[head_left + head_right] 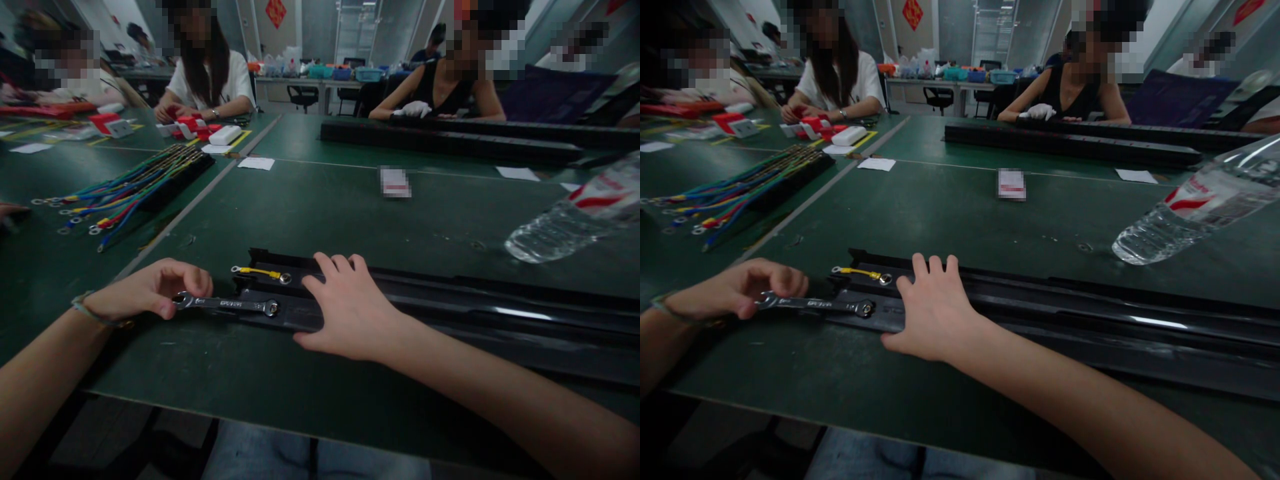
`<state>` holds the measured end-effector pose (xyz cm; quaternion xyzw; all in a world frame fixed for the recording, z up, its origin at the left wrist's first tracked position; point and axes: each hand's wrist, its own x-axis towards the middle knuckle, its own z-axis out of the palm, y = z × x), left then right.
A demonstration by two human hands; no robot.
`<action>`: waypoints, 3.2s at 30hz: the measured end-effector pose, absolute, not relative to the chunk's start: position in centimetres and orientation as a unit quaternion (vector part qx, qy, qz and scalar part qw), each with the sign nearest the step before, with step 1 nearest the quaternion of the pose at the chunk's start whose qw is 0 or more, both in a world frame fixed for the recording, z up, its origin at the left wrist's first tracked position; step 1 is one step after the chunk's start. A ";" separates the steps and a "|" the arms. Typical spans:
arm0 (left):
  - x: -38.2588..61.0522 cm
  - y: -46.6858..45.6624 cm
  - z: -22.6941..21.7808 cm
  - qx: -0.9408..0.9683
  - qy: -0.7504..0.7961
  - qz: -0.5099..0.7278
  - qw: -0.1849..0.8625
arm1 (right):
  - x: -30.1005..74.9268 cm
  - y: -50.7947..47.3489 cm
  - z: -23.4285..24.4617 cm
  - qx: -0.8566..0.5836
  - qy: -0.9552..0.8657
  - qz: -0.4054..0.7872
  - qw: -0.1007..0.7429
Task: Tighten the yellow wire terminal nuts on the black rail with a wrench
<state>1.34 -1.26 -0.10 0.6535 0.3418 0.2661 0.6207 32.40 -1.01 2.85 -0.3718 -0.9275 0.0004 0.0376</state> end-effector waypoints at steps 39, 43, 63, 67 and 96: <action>0.6 -1.5 -0.5 0.597 0.405 0.310 0.619 | 32.4 -1.0 2.7 -0.374 -0.926 -0.003 0.043; 0.9 -1.8 -0.2 0.621 0.351 0.262 0.650 | 32.4 -1.1 2.6 -0.376 -0.925 -0.006 0.050; 1.5 -1.8 -0.2 0.623 0.361 0.304 0.623 | 32.4 -1.0 3.0 -0.376 -0.926 -0.001 0.012; 1.2 -1.6 -0.5 0.610 0.406 0.311 0.606 | 32.4 -1.1 2.9 -0.376 -0.927 -0.005 0.018; 1.1 -1.4 -0.5 0.622 0.418 0.276 0.601 | 32.5 -0.9 2.7 -0.369 -0.929 0.000 0.035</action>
